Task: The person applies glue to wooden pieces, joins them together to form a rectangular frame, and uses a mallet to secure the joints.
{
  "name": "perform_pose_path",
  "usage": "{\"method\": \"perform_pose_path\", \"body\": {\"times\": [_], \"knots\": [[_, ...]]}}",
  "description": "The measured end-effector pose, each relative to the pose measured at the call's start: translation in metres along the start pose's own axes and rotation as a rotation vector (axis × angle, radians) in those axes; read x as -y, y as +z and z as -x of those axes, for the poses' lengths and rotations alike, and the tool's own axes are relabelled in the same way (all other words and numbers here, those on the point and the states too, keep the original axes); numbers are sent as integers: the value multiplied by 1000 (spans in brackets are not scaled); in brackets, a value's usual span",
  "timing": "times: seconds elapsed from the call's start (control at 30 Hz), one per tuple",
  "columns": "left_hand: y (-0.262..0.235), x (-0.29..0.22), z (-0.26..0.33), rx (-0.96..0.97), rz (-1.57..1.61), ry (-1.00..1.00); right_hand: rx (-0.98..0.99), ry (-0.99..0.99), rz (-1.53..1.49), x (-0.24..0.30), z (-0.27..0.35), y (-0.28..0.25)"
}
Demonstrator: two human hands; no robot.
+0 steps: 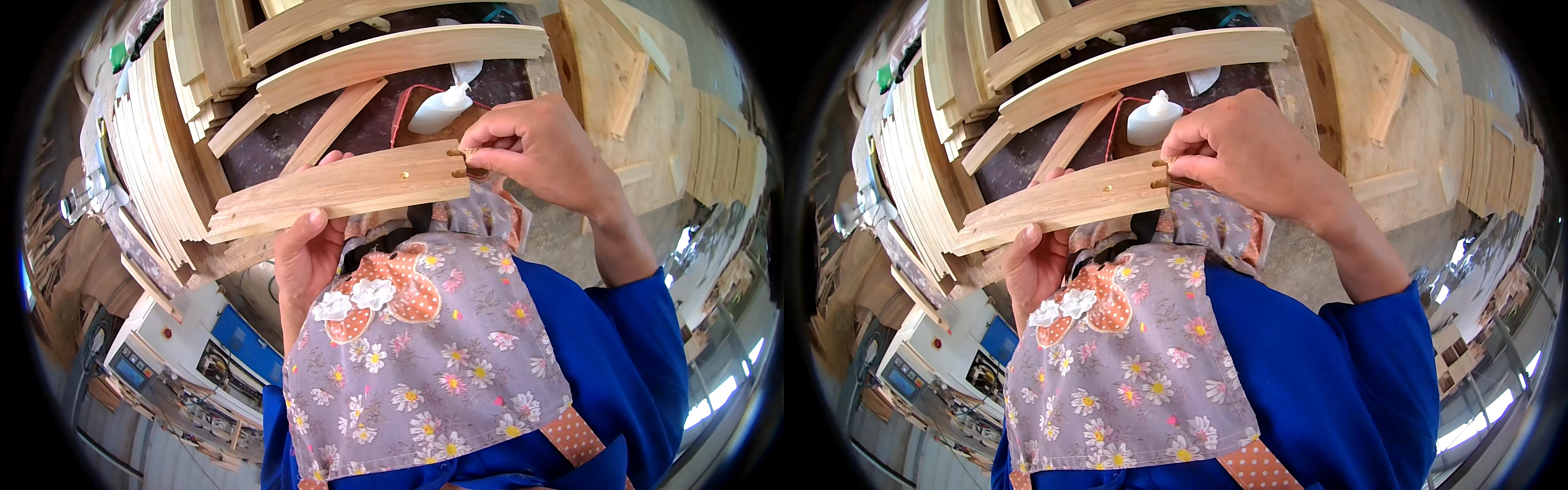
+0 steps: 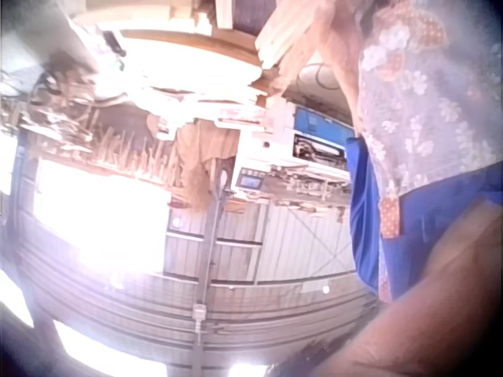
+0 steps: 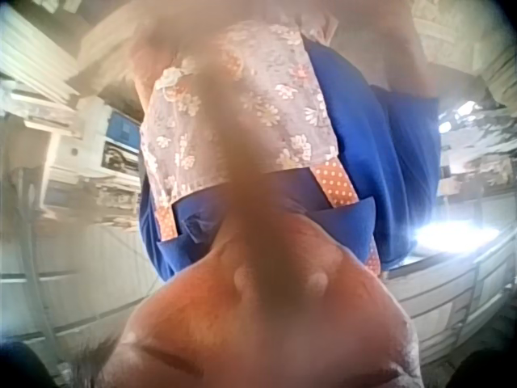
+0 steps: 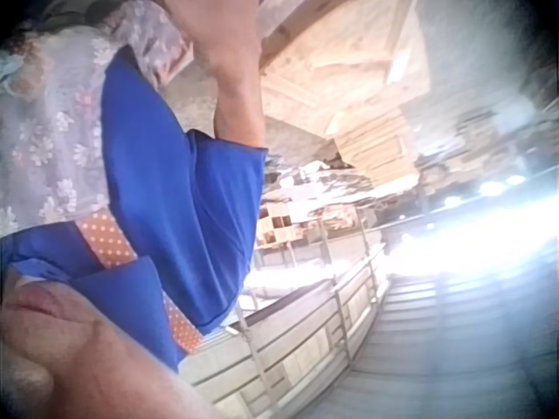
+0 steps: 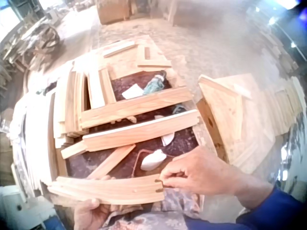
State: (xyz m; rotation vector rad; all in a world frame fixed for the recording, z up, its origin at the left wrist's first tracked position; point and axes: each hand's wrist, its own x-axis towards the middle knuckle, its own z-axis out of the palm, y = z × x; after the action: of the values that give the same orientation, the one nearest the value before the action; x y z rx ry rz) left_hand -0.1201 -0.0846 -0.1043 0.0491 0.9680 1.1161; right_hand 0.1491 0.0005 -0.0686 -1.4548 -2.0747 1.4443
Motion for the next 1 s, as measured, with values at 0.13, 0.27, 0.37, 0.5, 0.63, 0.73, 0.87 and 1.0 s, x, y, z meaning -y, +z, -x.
{"method": "perform_pose_path", "body": {"times": [0.13,0.27,0.37,0.5,0.63,0.73,0.87,1.0], "knots": [[-1,1,-3,22,-3,-15,5,16,-60,-3,1,0],[-1,2,-4,21,7,-26,-12,-29,-50,-4,3,1],[-1,3,-3,20,15,-15,-1,-69,-9,-1,3,0],[-4,4,-4,30,23,-15,-23,-107,-15,1,5,0],[-3,5,-4,21,26,-16,-46,28,-196,3,6,1],[-5,5,-3,28,50,-16,-34,84,-213,7,7,-5],[-5,4,-4,31,37,-20,-73,115,-264,-7,5,2],[-4,4,-4,35,32,-27,21,247,-317,-6,-1,5]]}}
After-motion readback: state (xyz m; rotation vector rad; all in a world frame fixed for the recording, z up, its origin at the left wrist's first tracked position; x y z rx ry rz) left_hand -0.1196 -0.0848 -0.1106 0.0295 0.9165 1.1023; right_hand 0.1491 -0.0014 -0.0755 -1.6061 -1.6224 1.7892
